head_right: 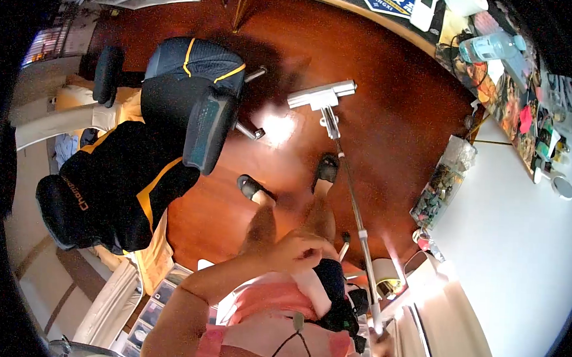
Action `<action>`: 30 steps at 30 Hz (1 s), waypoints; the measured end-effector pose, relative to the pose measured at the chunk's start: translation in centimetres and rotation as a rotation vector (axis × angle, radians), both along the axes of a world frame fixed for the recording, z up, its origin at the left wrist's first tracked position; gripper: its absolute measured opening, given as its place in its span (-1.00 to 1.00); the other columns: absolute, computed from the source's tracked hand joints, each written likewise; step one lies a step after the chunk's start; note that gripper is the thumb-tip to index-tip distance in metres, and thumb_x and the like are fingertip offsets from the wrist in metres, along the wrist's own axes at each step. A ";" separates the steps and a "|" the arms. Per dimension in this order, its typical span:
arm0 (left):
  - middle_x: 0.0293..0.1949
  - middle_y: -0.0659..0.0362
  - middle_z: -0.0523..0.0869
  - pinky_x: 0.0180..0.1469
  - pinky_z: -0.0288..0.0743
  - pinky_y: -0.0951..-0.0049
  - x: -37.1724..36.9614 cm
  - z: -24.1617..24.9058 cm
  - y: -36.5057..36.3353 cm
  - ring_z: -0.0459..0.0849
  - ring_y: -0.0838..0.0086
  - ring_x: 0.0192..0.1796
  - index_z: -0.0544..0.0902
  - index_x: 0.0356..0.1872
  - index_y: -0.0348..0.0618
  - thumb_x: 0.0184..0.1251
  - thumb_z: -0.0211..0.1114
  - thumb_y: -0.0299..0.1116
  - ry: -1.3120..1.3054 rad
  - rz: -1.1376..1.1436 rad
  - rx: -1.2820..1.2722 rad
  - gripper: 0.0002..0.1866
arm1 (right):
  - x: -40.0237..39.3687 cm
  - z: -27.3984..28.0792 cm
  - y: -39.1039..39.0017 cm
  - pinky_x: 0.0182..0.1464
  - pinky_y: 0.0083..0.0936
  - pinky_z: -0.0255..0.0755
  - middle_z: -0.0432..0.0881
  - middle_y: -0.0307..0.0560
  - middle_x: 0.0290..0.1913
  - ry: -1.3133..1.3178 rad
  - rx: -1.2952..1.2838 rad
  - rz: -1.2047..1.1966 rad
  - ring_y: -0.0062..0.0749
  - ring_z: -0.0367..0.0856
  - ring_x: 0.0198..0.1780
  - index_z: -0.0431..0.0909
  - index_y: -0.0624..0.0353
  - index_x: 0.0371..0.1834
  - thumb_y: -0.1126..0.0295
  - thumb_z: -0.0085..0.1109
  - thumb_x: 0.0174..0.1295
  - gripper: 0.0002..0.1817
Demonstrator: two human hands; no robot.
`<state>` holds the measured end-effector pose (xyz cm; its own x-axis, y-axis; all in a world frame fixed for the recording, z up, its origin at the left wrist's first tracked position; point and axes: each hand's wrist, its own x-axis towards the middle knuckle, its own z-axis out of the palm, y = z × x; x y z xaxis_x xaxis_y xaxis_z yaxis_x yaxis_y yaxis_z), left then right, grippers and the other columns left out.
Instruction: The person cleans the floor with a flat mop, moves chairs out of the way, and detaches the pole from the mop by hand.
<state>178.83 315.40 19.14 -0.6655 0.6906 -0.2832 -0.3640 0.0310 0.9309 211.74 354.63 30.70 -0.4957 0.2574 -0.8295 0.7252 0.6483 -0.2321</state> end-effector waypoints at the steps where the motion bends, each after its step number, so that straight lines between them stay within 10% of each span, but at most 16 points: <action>1: -0.19 0.00 0.82 -0.02 0.65 0.24 -0.2 0.5 0.6 0.82 0.13 -0.11 0.76 -0.06 -0.18 0.25 0.18 -0.55 0.013 0.097 0.045 -0.71 | 5.2 -1.6 2.3 -0.07 0.03 0.61 0.77 0.37 -0.19 -0.145 0.088 0.027 0.26 0.78 -0.09 0.69 0.29 0.08 -0.06 0.30 0.40 -0.44; 10: -0.38 0.15 0.72 -0.24 0.55 0.44 0.6 -0.6 0.2 0.70 0.44 -0.34 0.75 -0.01 -0.19 0.23 0.23 -0.62 -0.072 0.117 -0.087 -0.68 | -2.6 -10.3 0.4 -0.31 0.00 0.56 0.69 0.42 -0.43 -0.202 0.219 0.158 0.29 0.78 -0.30 0.68 0.41 -0.32 -0.09 0.26 0.43 -0.39; 20: -0.51 0.24 0.58 -0.39 0.42 0.46 2.6 0.8 4.5 0.54 0.52 -0.47 0.78 0.01 -0.18 0.23 0.25 -0.63 0.013 0.055 -0.124 -0.66 | -29.1 -17.5 -5.5 -0.09 0.16 0.60 0.70 0.54 -0.15 -0.006 0.055 0.274 0.41 0.74 -0.06 0.65 0.39 0.06 -0.28 0.16 0.41 -0.23; 22: -0.47 0.21 0.62 -0.35 0.47 0.41 2.7 1.3 5.6 0.58 0.43 -0.45 0.78 0.01 -0.14 0.23 0.27 -0.61 0.053 -0.041 -0.181 -0.66 | -29.4 -22.7 -3.8 0.01 0.17 0.63 0.72 0.51 -0.14 0.192 0.081 0.233 0.41 0.73 -0.03 0.67 0.38 -0.01 -0.28 0.11 0.43 -0.25; 30: -0.40 0.07 0.69 -0.28 0.57 0.22 5.0 -0.5 5.9 0.70 0.23 -0.36 0.75 0.01 -0.03 0.30 0.32 -0.44 0.340 -0.295 -0.283 -0.73 | -14.8 -15.6 -1.7 -0.06 0.19 0.57 0.73 0.43 -0.24 0.142 0.074 0.246 0.44 0.72 -0.12 0.62 0.33 -0.06 -0.16 0.11 0.48 -0.38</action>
